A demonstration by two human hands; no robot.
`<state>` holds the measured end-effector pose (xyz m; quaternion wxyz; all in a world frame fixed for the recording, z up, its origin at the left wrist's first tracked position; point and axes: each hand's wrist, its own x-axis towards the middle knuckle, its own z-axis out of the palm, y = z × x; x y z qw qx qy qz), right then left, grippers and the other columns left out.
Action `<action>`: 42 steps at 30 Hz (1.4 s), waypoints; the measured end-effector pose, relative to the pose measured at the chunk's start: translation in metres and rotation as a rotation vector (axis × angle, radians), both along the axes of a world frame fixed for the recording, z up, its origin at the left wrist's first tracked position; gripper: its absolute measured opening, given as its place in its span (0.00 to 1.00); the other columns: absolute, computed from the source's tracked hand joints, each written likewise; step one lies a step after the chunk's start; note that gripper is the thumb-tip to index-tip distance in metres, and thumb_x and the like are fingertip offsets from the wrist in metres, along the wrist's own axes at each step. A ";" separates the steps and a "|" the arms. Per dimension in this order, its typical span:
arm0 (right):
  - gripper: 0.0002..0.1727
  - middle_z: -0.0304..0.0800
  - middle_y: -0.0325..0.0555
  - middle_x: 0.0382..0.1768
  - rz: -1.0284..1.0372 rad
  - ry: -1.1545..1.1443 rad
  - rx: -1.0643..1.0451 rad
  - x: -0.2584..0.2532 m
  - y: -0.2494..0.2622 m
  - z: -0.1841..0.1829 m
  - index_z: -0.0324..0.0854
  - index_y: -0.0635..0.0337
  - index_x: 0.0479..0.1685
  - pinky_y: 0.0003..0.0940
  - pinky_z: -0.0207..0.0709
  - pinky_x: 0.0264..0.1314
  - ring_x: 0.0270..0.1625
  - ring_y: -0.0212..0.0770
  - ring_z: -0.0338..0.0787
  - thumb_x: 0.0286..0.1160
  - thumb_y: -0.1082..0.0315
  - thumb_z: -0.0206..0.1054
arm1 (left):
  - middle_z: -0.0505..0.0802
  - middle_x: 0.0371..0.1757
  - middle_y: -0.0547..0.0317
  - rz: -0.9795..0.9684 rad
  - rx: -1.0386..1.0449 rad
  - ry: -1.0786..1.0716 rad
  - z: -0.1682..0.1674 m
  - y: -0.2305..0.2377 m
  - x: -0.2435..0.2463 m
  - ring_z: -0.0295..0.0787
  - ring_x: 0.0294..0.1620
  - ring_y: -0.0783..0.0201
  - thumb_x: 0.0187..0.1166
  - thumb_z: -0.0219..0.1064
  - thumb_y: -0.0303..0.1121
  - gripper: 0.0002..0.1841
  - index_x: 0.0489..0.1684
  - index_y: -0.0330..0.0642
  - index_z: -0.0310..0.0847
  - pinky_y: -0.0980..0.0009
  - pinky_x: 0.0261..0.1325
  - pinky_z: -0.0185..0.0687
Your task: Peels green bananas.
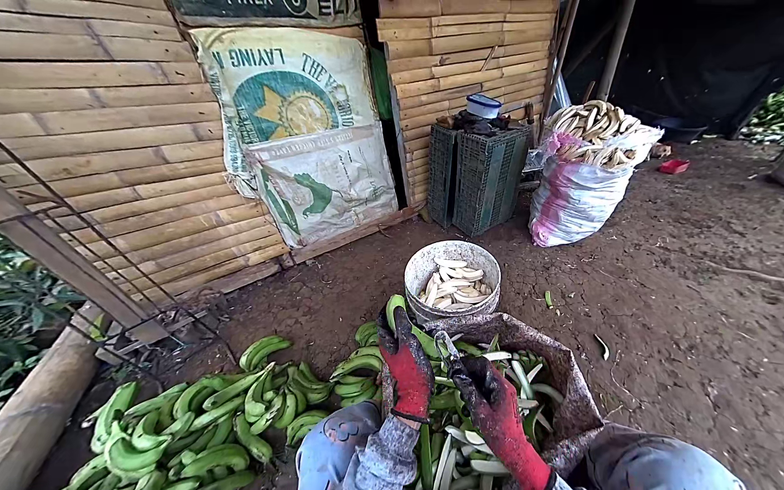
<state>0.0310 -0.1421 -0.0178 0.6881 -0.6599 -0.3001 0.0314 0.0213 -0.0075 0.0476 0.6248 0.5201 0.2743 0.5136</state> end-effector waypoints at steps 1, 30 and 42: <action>0.15 0.92 0.39 0.39 -0.012 0.017 -0.008 -0.003 0.002 -0.003 0.87 0.60 0.55 0.24 0.85 0.33 0.31 0.27 0.88 0.80 0.60 0.69 | 0.84 0.59 0.47 0.020 -0.011 -0.010 -0.003 -0.005 0.000 0.84 0.49 0.70 0.91 0.54 0.36 0.25 0.82 0.30 0.61 0.73 0.56 0.82; 0.24 0.87 0.74 0.58 -0.260 -0.503 -0.646 0.061 0.001 0.006 0.86 0.67 0.63 0.64 0.81 0.58 0.60 0.73 0.88 0.63 0.70 0.73 | 0.84 0.34 0.55 -0.676 -0.229 0.291 -0.035 -0.005 -0.027 0.81 0.27 0.67 0.96 0.38 0.38 0.21 0.60 0.32 0.74 0.72 0.31 0.81; 0.22 0.90 0.62 0.58 -0.300 -0.201 -0.630 0.097 -0.017 0.024 0.81 0.64 0.69 0.58 0.80 0.66 0.60 0.59 0.91 0.79 0.66 0.65 | 0.87 0.35 0.52 -0.606 -0.259 0.371 -0.035 -0.009 -0.023 0.86 0.27 0.63 0.97 0.39 0.42 0.23 0.67 0.34 0.72 0.67 0.30 0.87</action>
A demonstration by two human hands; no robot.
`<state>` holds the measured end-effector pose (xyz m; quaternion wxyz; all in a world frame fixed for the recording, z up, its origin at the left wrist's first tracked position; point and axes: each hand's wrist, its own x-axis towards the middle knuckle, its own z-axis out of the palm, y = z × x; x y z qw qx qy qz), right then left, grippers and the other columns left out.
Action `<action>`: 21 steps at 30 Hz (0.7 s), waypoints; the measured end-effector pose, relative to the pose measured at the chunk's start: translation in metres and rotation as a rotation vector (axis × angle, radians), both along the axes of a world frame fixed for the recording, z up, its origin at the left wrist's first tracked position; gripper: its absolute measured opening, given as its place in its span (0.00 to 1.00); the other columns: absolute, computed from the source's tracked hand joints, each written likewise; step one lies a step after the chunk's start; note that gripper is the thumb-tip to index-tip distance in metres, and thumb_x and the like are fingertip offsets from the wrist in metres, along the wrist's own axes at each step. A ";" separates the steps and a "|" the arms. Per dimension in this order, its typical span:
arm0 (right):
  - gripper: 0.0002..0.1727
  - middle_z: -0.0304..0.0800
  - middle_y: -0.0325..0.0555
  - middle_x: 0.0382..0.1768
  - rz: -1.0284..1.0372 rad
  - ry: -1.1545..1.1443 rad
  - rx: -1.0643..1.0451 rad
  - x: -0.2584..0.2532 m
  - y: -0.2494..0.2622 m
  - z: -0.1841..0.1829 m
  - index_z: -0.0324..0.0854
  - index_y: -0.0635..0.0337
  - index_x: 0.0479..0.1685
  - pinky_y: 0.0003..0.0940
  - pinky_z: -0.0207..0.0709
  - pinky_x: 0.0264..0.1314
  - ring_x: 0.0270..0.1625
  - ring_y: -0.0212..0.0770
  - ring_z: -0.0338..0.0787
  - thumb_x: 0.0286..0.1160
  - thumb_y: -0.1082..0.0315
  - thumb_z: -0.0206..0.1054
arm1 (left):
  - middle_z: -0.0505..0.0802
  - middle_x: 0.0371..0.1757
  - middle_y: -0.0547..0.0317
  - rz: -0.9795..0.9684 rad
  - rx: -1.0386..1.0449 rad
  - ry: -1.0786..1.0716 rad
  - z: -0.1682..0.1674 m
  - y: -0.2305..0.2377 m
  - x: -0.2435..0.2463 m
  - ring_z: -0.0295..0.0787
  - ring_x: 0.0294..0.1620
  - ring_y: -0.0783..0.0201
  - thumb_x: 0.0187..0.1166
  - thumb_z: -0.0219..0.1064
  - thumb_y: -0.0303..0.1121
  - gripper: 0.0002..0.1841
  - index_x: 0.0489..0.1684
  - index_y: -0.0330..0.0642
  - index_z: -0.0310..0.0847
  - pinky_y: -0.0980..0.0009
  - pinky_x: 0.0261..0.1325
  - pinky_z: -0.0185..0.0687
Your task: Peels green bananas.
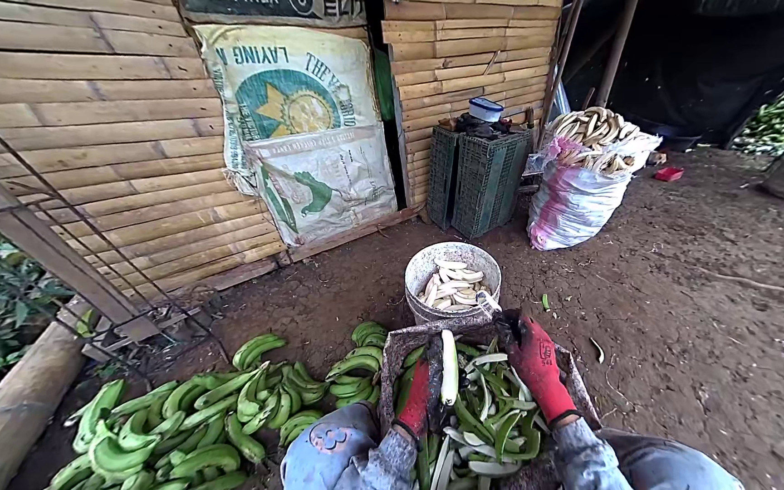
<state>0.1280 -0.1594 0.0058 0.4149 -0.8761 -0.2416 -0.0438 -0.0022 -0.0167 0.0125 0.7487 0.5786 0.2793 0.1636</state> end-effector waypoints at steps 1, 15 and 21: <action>0.21 0.92 0.59 0.56 0.076 -0.054 0.074 -0.009 -0.004 -0.002 0.84 0.64 0.66 0.54 0.82 0.66 0.58 0.55 0.92 0.77 0.66 0.66 | 0.88 0.38 0.51 0.017 -0.033 -0.056 0.001 0.005 0.006 0.87 0.29 0.62 0.97 0.40 0.43 0.23 0.71 0.35 0.72 0.66 0.33 0.88; 0.21 0.91 0.63 0.56 0.077 -0.205 0.038 -0.021 -0.010 0.001 0.86 0.63 0.65 0.59 0.83 0.59 0.56 0.61 0.92 0.75 0.63 0.66 | 0.92 0.50 0.47 -0.121 0.061 -0.104 -0.003 0.027 -0.004 0.92 0.46 0.59 0.96 0.42 0.40 0.23 0.71 0.32 0.74 0.62 0.51 0.91; 0.20 0.94 0.53 0.47 0.278 -0.375 0.064 -0.084 0.003 -0.022 0.92 0.55 0.55 0.53 0.88 0.49 0.51 0.57 0.95 0.67 0.57 0.71 | 0.91 0.40 0.47 0.202 -0.101 -0.393 -0.008 0.038 0.011 0.91 0.37 0.60 0.96 0.41 0.39 0.22 0.59 0.30 0.76 0.64 0.43 0.90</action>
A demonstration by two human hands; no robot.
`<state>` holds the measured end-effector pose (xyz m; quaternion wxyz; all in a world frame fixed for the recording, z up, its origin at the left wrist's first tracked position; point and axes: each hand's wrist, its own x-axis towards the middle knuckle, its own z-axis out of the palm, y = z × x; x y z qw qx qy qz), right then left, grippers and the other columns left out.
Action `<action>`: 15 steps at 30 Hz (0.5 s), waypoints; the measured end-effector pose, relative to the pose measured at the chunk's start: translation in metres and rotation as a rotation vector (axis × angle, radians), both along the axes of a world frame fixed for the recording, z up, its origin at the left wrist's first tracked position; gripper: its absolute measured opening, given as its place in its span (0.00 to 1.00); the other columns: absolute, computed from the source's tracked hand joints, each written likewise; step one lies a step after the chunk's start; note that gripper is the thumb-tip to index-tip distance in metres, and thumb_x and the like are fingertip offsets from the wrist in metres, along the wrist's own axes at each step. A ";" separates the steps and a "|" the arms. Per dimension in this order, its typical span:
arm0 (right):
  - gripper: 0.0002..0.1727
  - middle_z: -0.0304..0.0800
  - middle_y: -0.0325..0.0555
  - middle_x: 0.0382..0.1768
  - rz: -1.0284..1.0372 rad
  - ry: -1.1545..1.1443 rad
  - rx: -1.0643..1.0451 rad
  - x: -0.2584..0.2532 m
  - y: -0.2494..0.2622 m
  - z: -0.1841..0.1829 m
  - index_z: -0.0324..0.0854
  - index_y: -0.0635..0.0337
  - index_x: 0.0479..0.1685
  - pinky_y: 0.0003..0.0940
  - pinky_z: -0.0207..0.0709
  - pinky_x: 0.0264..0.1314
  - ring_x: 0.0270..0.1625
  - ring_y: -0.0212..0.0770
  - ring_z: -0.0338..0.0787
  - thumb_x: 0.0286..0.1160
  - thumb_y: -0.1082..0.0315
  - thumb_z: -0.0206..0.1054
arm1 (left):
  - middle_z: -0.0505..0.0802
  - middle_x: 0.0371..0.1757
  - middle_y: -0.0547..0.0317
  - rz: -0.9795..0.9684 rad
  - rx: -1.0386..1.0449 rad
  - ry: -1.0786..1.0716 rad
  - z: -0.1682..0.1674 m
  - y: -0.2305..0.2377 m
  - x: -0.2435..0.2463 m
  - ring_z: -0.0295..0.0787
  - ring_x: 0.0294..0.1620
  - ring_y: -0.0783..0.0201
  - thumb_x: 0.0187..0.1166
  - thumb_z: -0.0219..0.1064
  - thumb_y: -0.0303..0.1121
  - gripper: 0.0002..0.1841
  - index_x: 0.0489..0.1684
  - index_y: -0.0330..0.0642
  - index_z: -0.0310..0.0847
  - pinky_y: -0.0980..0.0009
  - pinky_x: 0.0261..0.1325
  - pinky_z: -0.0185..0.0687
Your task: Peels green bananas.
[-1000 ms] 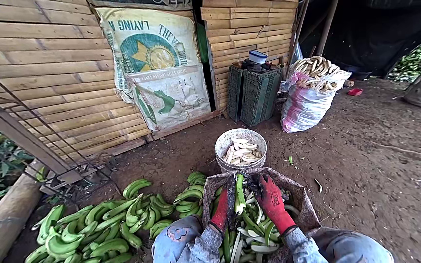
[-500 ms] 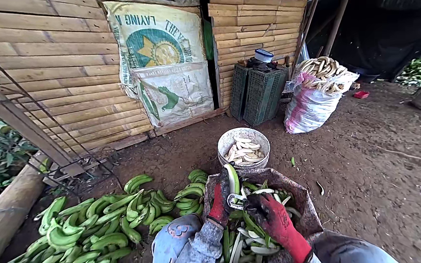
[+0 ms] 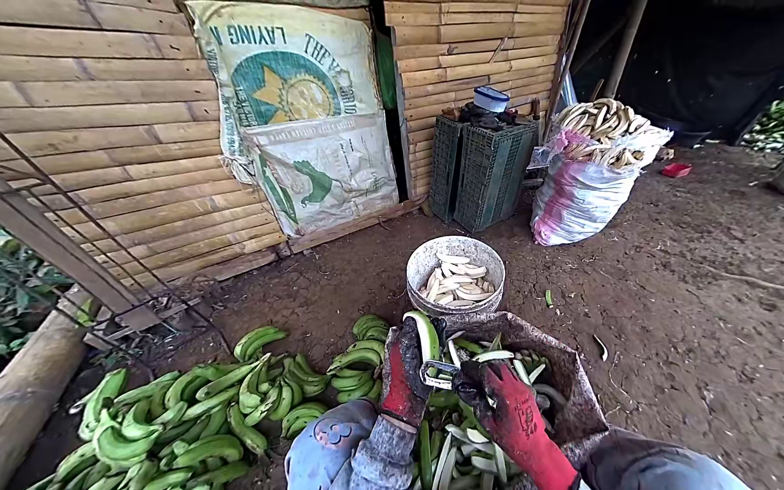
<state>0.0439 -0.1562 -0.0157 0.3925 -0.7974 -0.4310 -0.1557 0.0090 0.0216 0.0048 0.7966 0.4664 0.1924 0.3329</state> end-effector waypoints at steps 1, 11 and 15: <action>0.20 0.94 0.57 0.47 -0.026 -0.029 -0.016 0.002 0.001 0.001 0.92 0.56 0.55 0.56 0.87 0.48 0.51 0.60 0.94 0.64 0.60 0.71 | 0.91 0.41 0.48 -0.013 0.001 0.005 0.001 -0.004 -0.002 0.91 0.38 0.61 0.96 0.39 0.39 0.22 0.60 0.30 0.76 0.65 0.45 0.91; 0.20 0.90 0.60 0.59 -0.088 0.356 -0.244 0.073 -0.010 0.023 0.85 0.60 0.68 0.58 0.78 0.70 0.64 0.58 0.89 0.80 0.65 0.62 | 0.74 0.84 0.37 -0.617 1.042 0.629 0.031 -0.038 -0.038 0.67 0.87 0.53 0.93 0.49 0.35 0.27 0.88 0.30 0.59 0.60 0.91 0.54; 0.21 0.90 0.63 0.59 -0.138 0.348 -0.157 0.070 -0.012 0.019 0.85 0.65 0.67 0.59 0.78 0.69 0.63 0.61 0.90 0.78 0.66 0.65 | 0.87 0.70 0.44 -0.377 0.676 0.452 0.024 -0.039 -0.029 0.85 0.69 0.62 0.93 0.49 0.34 0.23 0.82 0.30 0.67 0.68 0.75 0.75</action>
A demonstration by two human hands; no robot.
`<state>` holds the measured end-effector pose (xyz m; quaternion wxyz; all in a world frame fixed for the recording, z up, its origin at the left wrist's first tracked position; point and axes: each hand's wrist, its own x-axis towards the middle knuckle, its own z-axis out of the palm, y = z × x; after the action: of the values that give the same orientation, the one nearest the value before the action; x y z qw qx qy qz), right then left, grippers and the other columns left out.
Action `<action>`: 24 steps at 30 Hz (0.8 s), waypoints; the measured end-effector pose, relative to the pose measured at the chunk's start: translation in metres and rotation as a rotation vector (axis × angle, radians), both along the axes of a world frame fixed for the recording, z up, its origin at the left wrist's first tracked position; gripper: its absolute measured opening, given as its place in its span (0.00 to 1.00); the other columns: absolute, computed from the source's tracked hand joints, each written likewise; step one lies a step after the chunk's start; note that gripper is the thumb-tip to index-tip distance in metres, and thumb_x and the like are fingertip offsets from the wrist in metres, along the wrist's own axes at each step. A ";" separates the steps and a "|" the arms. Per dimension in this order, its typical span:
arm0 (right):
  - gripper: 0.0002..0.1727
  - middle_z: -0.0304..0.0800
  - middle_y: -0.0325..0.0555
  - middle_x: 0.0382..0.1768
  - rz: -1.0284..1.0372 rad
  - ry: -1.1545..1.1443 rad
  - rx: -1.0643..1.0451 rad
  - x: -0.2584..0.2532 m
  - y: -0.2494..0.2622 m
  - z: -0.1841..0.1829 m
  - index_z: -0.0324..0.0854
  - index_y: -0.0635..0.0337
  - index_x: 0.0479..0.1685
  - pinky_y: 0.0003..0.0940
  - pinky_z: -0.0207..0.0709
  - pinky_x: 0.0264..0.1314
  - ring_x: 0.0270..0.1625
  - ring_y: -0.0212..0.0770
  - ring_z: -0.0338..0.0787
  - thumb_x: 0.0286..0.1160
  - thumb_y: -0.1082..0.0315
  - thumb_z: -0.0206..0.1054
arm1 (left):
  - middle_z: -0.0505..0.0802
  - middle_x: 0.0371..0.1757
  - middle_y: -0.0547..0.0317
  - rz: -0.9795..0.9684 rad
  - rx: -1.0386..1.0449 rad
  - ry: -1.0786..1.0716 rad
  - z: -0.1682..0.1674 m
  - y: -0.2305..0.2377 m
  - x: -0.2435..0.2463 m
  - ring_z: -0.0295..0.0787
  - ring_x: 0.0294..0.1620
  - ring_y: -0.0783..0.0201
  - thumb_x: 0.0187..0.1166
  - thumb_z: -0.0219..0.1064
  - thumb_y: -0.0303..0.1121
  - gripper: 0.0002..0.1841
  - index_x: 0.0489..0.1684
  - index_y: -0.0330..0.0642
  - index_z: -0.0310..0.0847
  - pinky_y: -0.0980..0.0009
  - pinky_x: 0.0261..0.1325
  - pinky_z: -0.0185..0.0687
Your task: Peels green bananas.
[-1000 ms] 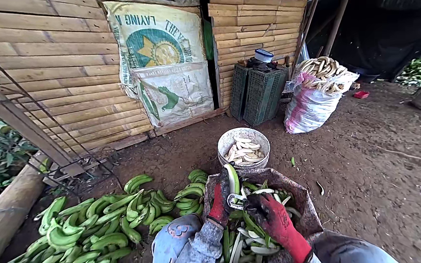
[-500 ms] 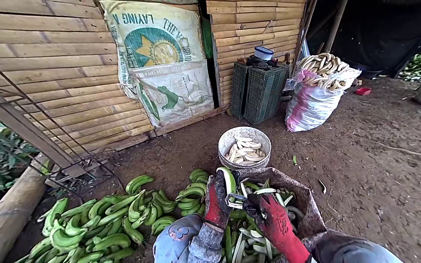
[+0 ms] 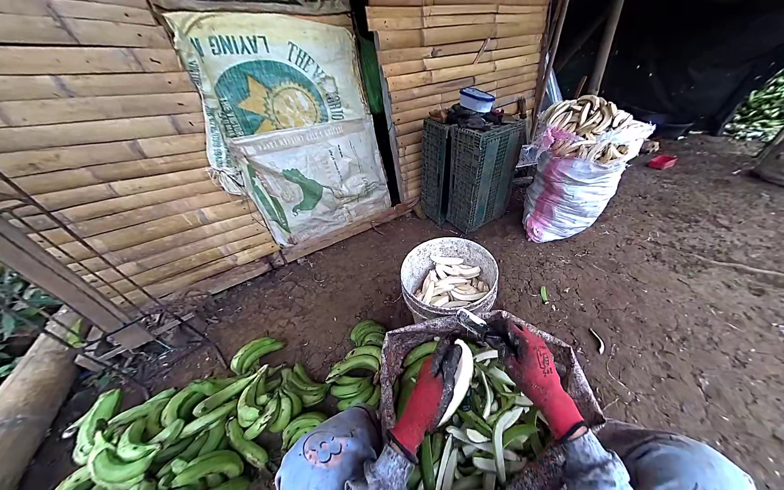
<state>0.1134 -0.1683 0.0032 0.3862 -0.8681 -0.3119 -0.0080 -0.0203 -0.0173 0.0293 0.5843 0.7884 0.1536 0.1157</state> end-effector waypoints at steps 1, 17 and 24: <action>0.20 0.91 0.64 0.55 0.013 -0.074 0.090 -0.009 0.000 -0.003 0.87 0.67 0.63 0.59 0.80 0.65 0.58 0.61 0.92 0.74 0.67 0.67 | 0.92 0.48 0.49 0.143 -0.173 -0.099 -0.005 0.003 0.009 0.91 0.42 0.65 0.94 0.47 0.35 0.21 0.74 0.30 0.72 0.70 0.47 0.89; 0.19 0.95 0.55 0.47 0.121 -0.480 0.163 -0.054 0.019 -0.019 0.94 0.54 0.53 0.58 0.86 0.53 0.52 0.61 0.94 0.67 0.57 0.68 | 0.86 0.48 0.53 0.353 -0.319 -0.397 -0.021 0.019 0.011 0.84 0.44 0.72 0.94 0.41 0.31 0.20 0.71 0.29 0.71 0.76 0.54 0.83; 0.18 0.91 0.67 0.49 -0.013 -0.275 0.101 -0.047 0.021 0.006 0.90 0.67 0.54 0.63 0.83 0.51 0.53 0.69 0.92 0.64 0.69 0.71 | 0.78 0.75 0.28 0.312 -0.094 -0.131 -0.005 -0.012 -0.008 0.77 0.75 0.55 0.93 0.45 0.27 0.23 0.80 0.18 0.61 0.67 0.81 0.67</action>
<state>0.0665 -0.1472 0.0091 0.3830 -0.8403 -0.3553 -0.1450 -0.0287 -0.0296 0.0246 0.6043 0.7177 0.2409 0.2486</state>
